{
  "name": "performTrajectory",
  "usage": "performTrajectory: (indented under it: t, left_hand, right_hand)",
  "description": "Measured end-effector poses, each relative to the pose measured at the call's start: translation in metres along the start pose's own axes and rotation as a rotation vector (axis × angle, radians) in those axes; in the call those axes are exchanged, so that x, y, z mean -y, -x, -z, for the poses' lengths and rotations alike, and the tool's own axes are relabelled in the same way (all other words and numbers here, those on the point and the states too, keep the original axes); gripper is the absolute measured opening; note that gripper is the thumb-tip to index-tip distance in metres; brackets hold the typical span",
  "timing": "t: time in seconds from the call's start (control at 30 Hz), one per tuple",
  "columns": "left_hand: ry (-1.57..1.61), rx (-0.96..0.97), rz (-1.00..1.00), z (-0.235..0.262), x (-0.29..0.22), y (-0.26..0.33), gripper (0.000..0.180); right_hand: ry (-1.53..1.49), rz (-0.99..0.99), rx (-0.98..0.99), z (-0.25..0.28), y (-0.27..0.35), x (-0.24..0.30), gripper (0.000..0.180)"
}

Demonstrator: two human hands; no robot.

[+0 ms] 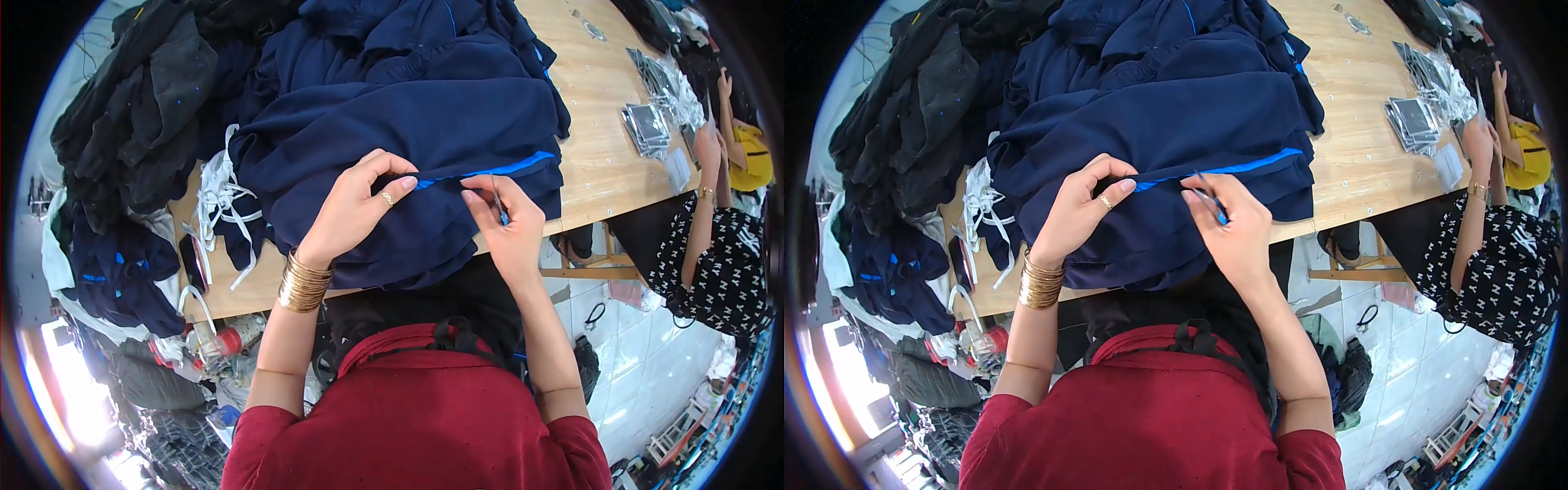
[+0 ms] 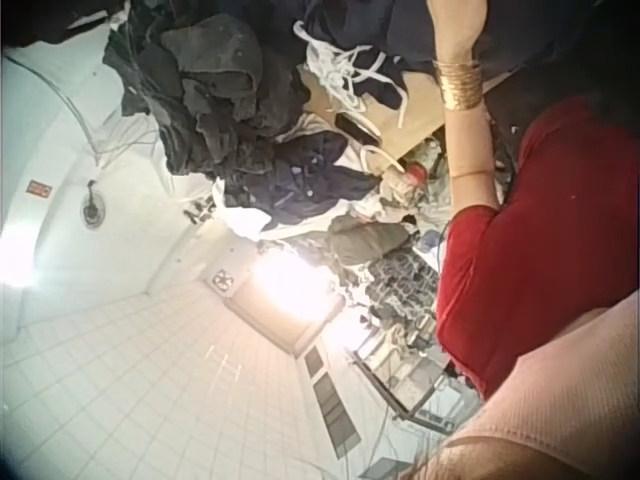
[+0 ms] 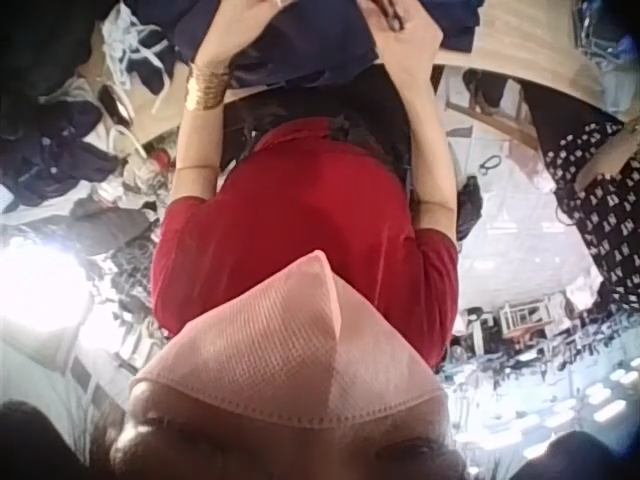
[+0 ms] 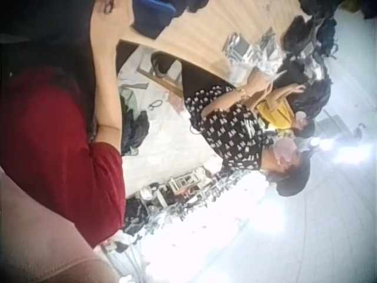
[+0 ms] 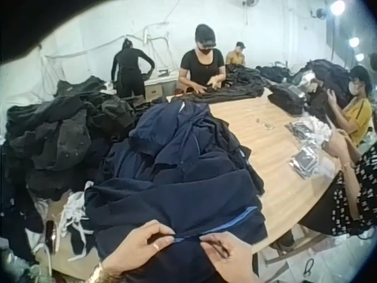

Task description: Trimming loose threads from blue athletic garments using specialized snips.

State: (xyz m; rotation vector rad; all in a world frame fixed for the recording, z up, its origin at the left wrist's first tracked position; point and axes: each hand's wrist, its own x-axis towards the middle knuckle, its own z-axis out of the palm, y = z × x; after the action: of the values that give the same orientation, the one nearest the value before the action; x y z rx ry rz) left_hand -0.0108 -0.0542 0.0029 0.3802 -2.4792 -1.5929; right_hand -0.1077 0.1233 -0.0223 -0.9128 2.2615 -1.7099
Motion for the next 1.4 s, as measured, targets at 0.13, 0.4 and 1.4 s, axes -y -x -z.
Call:
performTrajectory:
  t: [0.13,0.4,1.4]
  left_hand:
    - [0.079,0.013,0.077,0.001,-0.006,0.002,0.017]
    - [0.198,0.026,0.101,-0.001,-0.002,0.006,0.017]
    - [0.182,0.038,0.138,-0.001,0.002,0.0,0.023]
  right_hand:
    - [-0.012,0.081,-0.008,-0.009,0.0,0.009,0.015]
    - [0.027,0.27,0.042,-0.024,-0.009,0.011,0.013]
    - [0.234,0.45,0.09,-0.027,-0.017,0.0,0.025]
